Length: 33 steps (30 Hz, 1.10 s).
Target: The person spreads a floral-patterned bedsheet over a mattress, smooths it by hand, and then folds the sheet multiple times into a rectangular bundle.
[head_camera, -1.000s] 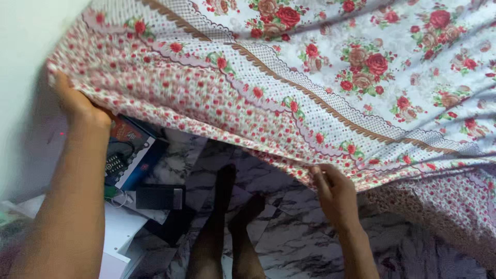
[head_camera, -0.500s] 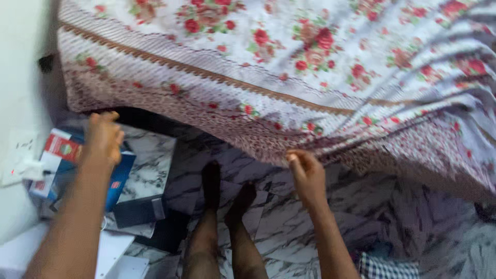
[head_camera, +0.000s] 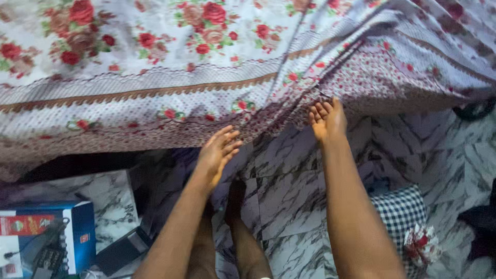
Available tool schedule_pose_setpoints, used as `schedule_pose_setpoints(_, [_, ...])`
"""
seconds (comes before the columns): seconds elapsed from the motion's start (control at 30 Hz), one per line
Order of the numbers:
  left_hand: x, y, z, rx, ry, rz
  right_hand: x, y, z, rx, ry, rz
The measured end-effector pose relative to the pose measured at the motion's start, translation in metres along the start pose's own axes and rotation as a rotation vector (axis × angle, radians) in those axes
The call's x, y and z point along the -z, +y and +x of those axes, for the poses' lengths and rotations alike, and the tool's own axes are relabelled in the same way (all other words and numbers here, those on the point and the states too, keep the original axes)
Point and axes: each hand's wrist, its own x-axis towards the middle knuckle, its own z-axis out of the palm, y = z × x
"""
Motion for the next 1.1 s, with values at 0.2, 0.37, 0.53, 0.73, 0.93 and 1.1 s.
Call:
schedule_pose_setpoints(0.2, [-0.053,-0.031,0.037,0.152,-0.134,-0.060,0.014,0.011,0.074,-0.155,0.076,0.064])
schedule_pose_setpoints(0.37, [-0.053,-0.046,0.067,0.219,-0.122,-0.173,0.015,-0.004,0.042,-0.029,0.026,0.061])
schedule_pose_setpoints(0.53, [-0.048,-0.060,0.093,0.227,-0.085,-0.433,0.018,-0.056,-0.031,0.158,-0.180,0.435])
schedule_pose_setpoints(0.73, [-0.030,-0.086,0.115,0.157,0.186,-0.523,0.085,-0.086,-0.064,0.264,-0.377,0.576])
schedule_pose_setpoints(0.93, [-0.009,-0.114,0.083,0.067,0.079,-0.550,0.158,-0.069,-0.062,0.209,-0.141,0.539])
schedule_pose_setpoints(1.1, [0.006,-0.141,0.064,0.239,0.274,-0.220,0.229,-0.011,-0.006,0.071,0.035,0.476])
